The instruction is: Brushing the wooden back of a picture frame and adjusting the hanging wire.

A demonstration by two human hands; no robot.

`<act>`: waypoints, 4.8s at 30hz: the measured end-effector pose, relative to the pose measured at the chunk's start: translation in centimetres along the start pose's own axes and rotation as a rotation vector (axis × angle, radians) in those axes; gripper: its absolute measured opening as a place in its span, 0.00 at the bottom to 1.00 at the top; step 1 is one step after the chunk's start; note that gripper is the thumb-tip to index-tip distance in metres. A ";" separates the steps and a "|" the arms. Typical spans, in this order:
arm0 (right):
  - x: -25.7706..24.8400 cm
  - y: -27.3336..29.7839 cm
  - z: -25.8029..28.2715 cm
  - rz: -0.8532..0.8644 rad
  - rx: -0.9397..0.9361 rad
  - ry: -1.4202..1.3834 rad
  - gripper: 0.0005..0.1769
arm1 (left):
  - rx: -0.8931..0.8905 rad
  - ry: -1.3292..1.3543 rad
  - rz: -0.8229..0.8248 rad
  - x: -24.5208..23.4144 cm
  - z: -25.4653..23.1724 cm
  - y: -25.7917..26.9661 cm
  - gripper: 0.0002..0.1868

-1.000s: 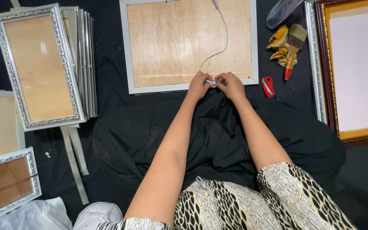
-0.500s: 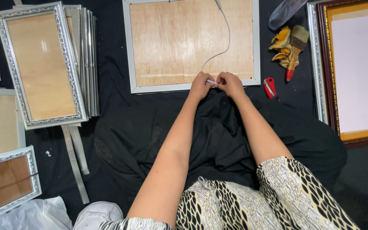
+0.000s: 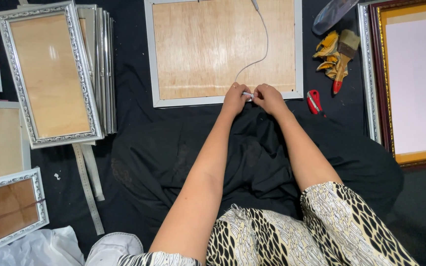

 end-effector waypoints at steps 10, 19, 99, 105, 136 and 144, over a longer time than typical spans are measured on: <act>0.3 0.9 0.4 -0.170 0.036 -0.168 0.13 | 0.001 -0.001 -0.028 0.2 0.2 -0.1 0.04; 0.4 0.5 0.1 -0.077 -0.058 0.077 0.06 | 0.002 0.001 -0.028 0.1 0.2 -0.3 0.05; 2.4 1.1 -2.9 -0.110 0.344 -0.504 0.22 | -0.046 0.020 -0.039 0.4 0.3 -0.8 0.09; -1.7 4.2 -2.6 -0.522 0.440 -0.485 0.14 | -0.071 0.103 -0.046 0.6 0.9 -0.6 0.11; -12.2 6.7 11.8 -0.523 0.190 -0.817 0.09 | -0.219 -0.470 0.744 -2.5 -0.2 12.1 0.09; 0.8 3.7 -0.3 -0.543 0.324 -0.557 0.09 | -0.127 -0.447 0.327 -1.6 0.5 10.3 0.08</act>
Point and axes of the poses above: each hand's wrist, its own y-axis away from the middle knuckle, its own x-axis out of the palm, z = x × y, the point moved 1 cm from there along -y, towards the middle knuckle, and after that the axes turned 13 degrees about -x, right-handed, at the moved point
